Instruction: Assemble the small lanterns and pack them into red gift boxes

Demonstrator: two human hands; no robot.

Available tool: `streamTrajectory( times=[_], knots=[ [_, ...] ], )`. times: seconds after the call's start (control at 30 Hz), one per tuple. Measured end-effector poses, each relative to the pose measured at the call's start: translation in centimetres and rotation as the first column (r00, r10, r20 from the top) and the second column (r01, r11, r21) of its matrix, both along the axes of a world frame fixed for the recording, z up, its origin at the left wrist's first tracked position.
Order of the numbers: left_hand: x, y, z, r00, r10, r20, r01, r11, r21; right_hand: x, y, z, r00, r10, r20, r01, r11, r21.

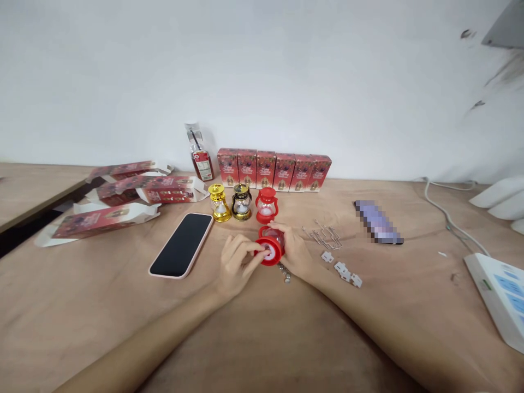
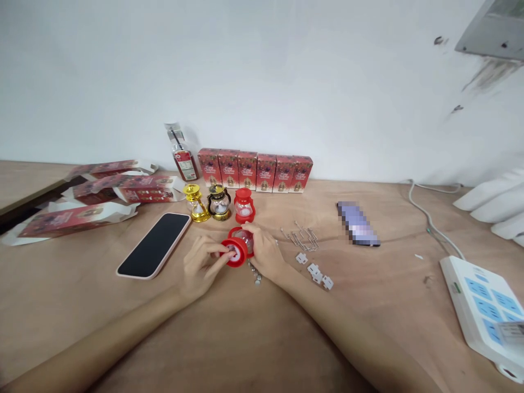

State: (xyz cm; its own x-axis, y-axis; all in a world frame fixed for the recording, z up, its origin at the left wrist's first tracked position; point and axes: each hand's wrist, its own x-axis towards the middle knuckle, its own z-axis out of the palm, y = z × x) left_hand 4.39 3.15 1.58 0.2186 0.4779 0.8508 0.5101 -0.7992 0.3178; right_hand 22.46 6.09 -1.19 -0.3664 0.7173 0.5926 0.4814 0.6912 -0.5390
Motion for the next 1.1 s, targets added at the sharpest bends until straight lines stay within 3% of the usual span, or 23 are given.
streamTrajectory(
  times=[0.13, 0.2, 0.3, 0.37, 0.5, 0.73, 0.9, 1.1],
  knots=[
    [-0.2, 0.2, -0.4, 0.992, -0.006, 0.124, 0.011, 0.999, -0.036, -0.2, -0.1, 0.2, 0.987, -0.091, -0.131, 0.089, 0.996, -0.026],
    [-0.3, 0.5, -0.5, 0.993, 0.030, 0.111, -0.019, 0.995, -0.095, -0.2, -0.1, 0.4, 0.958, -0.170, -0.230, 0.158, 0.985, -0.070],
    [-0.3, 1.0, -0.6, 0.988, 0.009, -0.156, -0.051, 0.963, -0.266, -0.3, 0.1, 0.6, 0.913, -0.239, -0.332, 0.207, 0.970, -0.129],
    [-0.1, 1.4, -0.7, 0.935, -0.074, -0.348, -0.059, 0.932, -0.357, -0.4, 0.3, 0.6, 0.899, -0.257, -0.356, 0.218, 0.965, -0.147],
    [0.6, 2.2, -1.4, 0.875, -0.169, -0.454, -0.043, 0.907, -0.419, -0.5, 0.4, 0.5, 0.894, -0.272, -0.356, 0.233, 0.961, -0.149],
    [1.4, 2.9, -1.5, 0.902, -0.201, -0.381, -0.013, 0.871, -0.492, -0.4, 0.0, 1.1, 0.916, -0.247, -0.317, 0.219, 0.968, -0.123],
    [1.0, 2.7, -1.2, 0.940, -0.253, -0.229, 0.097, 0.840, -0.533, -0.4, 0.1, 1.0, 0.916, -0.254, -0.309, 0.223, 0.966, -0.134],
    [0.6, 2.1, -0.7, 0.992, -0.108, -0.062, 0.046, 0.780, -0.624, -0.4, 0.4, 0.6, 0.909, -0.264, -0.323, 0.231, 0.963, -0.136]
  ],
)
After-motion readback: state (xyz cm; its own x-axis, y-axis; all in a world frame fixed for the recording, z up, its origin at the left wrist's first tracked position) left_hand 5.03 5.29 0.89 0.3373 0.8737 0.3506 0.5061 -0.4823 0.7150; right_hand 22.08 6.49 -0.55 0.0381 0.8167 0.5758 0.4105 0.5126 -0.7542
